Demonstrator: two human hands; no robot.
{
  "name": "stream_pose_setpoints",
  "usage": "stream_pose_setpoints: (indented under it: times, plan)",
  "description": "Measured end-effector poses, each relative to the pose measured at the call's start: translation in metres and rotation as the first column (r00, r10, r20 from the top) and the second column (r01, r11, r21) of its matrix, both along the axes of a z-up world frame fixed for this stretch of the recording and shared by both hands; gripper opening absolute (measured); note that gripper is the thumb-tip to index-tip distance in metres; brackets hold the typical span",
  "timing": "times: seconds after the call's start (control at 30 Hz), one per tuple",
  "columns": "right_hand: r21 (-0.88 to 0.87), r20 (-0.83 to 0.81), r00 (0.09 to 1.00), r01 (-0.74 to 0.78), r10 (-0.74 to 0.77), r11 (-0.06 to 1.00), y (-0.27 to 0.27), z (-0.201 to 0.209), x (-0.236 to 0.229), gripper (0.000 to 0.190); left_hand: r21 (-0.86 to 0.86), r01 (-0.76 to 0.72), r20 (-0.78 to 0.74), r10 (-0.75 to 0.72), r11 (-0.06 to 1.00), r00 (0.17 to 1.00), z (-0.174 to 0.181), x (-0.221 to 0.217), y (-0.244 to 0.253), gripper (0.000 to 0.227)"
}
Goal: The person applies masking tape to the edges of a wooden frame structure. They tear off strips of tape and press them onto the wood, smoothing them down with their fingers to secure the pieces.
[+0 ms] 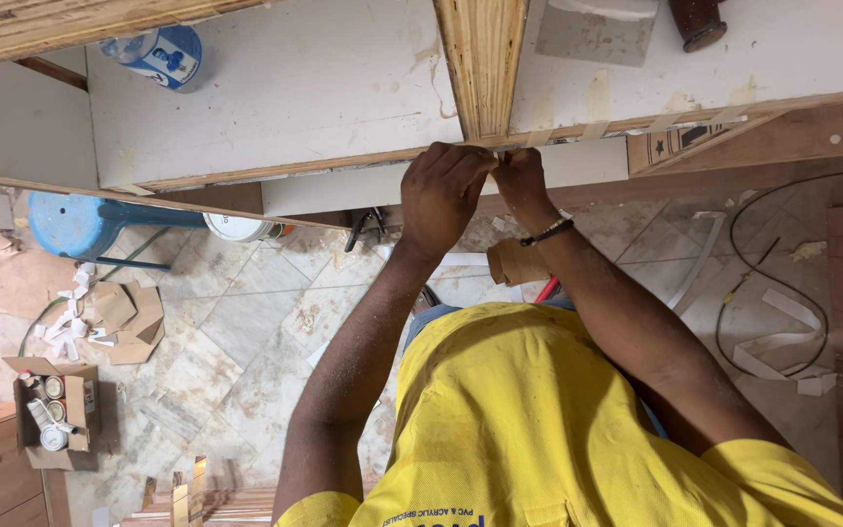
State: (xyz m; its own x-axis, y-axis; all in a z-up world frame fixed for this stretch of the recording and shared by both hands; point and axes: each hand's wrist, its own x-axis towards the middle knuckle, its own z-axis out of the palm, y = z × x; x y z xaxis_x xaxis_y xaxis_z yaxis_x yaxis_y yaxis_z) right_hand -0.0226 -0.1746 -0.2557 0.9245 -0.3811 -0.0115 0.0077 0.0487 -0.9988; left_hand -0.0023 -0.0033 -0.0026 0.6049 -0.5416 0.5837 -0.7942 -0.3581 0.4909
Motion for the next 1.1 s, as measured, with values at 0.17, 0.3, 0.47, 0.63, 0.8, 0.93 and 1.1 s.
stream_pose_setpoints:
  times: [0.17, 0.3, 0.47, 0.63, 0.8, 0.93, 1.1]
  plan:
    - [-0.077, 0.099, 0.994, 0.052, -0.044, 0.996, -0.005, 0.018, 0.014, 0.015, -0.012, -0.014, 0.021, 0.014, 1.0, 1.0, 0.005, 0.002, -0.002, 0.012]
    - [-0.075, 0.128, 0.987, 0.106, -0.096, 0.992, -0.016, 0.006, 0.02, 0.025, -0.022, -0.031, 0.002, 0.031, 0.999, 1.0, 0.006, 0.001, -0.002, 0.011]
    - [-0.487, 0.165, 0.982, 0.158, -0.087, 0.859, -0.042, -0.01, 0.03, 0.023, -0.038, -0.04, -0.004, 0.04, 0.998, 0.999, 0.007, 0.0, -0.001, 0.01]
    - [-0.052, -0.328, 0.943, -0.086, 0.064, 0.995, -0.035, 0.014, -0.003, 0.023, -0.038, -0.045, -0.01, 0.044, 0.998, 0.999, 0.01, -0.001, 0.002, 0.011]
    - [0.449, 0.014, 0.975, -0.206, 0.223, 0.87, -0.005, 0.046, -0.029, 0.022, -0.08, -0.044, -0.05, 0.041, 0.996, 0.998, 0.007, 0.001, 0.0, 0.013]
    - [0.429, 0.029, 0.951, -0.291, 0.309, 0.855, -0.004, 0.07, -0.019, 0.017, -0.089, -0.044, -0.058, 0.039, 0.995, 0.998, 0.008, -0.001, -0.001, 0.014]
    - [0.571, 0.206, 0.92, -0.389, 0.333, 0.722, 0.012, 0.111, -0.048, 0.027, -0.053, -0.034, -0.069, 0.03, 0.998, 0.997, 0.01, 0.0, 0.003, 0.017]
